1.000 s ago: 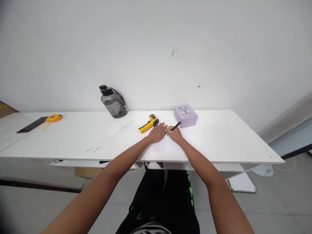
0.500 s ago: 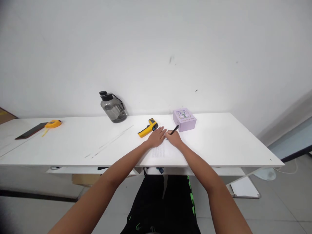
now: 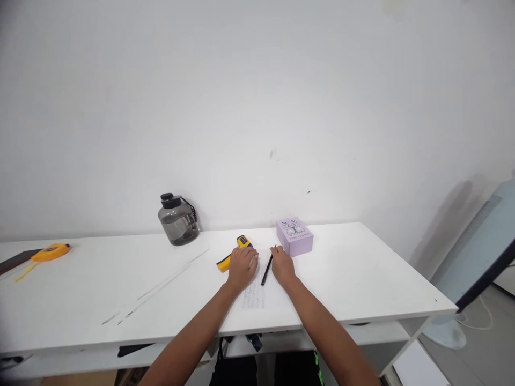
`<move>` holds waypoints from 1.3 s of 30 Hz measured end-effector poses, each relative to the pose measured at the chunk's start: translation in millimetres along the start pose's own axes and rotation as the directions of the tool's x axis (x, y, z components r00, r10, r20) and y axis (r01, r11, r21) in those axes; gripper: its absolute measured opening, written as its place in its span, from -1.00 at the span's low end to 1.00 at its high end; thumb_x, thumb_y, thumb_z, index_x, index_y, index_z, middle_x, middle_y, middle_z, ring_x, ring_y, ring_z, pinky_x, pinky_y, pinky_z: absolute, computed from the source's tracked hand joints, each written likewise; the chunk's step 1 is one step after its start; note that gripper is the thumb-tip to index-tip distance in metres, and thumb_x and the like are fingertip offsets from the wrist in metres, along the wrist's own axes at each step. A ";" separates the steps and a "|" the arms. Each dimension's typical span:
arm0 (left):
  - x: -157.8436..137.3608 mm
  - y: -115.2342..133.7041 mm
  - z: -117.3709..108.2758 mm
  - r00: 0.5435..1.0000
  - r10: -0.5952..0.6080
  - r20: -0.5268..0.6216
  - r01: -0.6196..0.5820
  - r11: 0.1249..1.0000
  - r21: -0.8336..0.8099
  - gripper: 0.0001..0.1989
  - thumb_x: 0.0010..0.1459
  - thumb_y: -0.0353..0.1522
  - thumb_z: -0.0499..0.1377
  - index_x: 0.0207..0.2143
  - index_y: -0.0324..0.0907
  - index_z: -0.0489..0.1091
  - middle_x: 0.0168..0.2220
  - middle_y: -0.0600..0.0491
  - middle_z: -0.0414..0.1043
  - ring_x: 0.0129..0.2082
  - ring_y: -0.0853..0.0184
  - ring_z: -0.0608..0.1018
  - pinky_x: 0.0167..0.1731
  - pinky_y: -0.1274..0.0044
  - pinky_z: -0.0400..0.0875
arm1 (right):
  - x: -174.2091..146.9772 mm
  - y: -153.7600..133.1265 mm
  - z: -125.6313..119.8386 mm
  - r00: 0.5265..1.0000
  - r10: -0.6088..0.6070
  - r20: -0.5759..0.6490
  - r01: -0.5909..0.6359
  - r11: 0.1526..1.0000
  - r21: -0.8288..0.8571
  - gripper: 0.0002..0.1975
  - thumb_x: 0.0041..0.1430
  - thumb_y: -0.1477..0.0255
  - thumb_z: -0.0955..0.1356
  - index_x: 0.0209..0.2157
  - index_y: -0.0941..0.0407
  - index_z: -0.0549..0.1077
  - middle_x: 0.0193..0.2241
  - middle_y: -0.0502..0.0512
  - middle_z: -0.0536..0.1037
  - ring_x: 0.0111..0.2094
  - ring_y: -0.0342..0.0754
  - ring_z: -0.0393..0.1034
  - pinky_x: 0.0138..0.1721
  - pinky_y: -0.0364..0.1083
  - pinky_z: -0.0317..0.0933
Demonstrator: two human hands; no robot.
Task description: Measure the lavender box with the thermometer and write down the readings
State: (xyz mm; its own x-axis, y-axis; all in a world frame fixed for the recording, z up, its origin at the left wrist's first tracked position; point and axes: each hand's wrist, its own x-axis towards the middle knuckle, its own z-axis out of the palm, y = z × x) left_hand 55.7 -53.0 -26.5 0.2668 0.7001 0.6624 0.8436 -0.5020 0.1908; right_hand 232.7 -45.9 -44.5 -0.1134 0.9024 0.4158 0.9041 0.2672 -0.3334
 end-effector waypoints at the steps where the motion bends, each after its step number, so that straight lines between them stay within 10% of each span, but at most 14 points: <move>1: 1.3 -3.0 -1.0 0.998 -0.064 -0.006 0.064 0.997 0.046 -0.74 0.32 -0.34 0.02 -0.13 -0.12 0.50 -0.02 -0.08 0.56 0.07 0.16 0.50 0.25 0.15 0.11 | -0.1 -0.7 -1.0 1.000 0.006 0.018 -0.006 0.999 -0.036 -0.49 0.23 0.67 0.19 0.16 0.10 0.41 -0.03 0.24 0.49 -0.19 0.00 0.48 -0.21 -0.08 0.31; 8: 6.2 -23.3 -9.3 0.855 -0.495 0.157 0.434 0.847 0.307 -0.41 0.22 -0.09 0.14 0.22 -0.17 0.31 0.21 -0.27 0.36 0.24 -0.11 0.31 0.28 -0.07 -0.18 | 4.9 8.4 -19.3 0.963 0.062 -0.262 -0.070 0.997 -0.024 -0.60 0.31 0.37 0.22 0.12 0.06 0.44 0.16 0.35 0.39 0.21 0.29 0.23 0.17 0.29 0.08; 14: 12.0 -18.4 -19.3 0.793 -0.552 0.256 0.459 0.819 0.345 -0.47 0.25 -0.12 0.10 0.18 -0.20 0.30 0.13 -0.25 0.41 0.08 -0.01 0.44 0.10 0.15 0.17 | 17.3 34.2 -25.2 0.796 0.553 -0.246 -0.530 0.833 0.157 0.12 -0.06 0.01 0.43 0.39 0.21 -0.08 0.43 0.57 -0.29 0.43 0.52 -0.45 0.26 0.50 -0.31; 27: 13.1 -22.4 -29.6 0.780 -0.599 0.184 0.598 0.799 0.064 -0.43 0.25 -0.06 0.12 0.20 -0.19 0.28 0.07 -0.22 0.41 0.09 -0.02 0.43 -0.02 0.28 0.30 | 15.1 39.2 -45.7 0.661 0.713 -0.234 -0.323 0.552 0.769 -0.02 -0.14 0.02 0.47 0.25 0.06 0.08 0.27 0.40 0.17 0.26 0.23 0.18 0.22 0.17 0.19; 33: 12.0 -14.5 -18.0 0.798 -0.592 0.114 0.499 0.543 -0.675 -0.56 0.11 -0.01 0.25 -0.14 -0.14 0.42 -0.25 0.02 0.46 -0.20 0.24 0.49 -0.16 0.43 0.37 | 11.3 24.8 -56.9 0.837 0.528 0.142 -0.066 -0.159 0.985 -0.26 0.05 -0.19 0.24 0.14 -0.07 0.18 0.16 0.19 0.38 0.01 0.07 0.46 -0.04 0.13 0.44; 39: 11.5 5.7 -15.8 0.788 -0.513 0.341 0.413 0.029 -0.910 -0.49 -0.15 -0.12 0.44 -0.19 -0.18 0.43 -0.21 0.04 0.47 -0.38 0.42 0.46 -0.30 0.46 0.42 | 8.9 11.5 -52.2 0.901 0.345 0.265 -0.175 -0.269 0.947 -0.24 0.01 -0.18 0.34 0.12 -0.02 0.29 0.02 0.17 0.51 0.03 0.07 0.46 0.04 0.10 0.45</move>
State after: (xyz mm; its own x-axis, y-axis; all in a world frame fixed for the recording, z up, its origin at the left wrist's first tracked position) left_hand 56.2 -55.8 -6.4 -0.0640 0.9821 0.1772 -0.2894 -0.1882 0.9385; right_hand 263.6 -52.4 -0.5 0.1004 0.9943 0.0357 -0.6139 0.0901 -0.7843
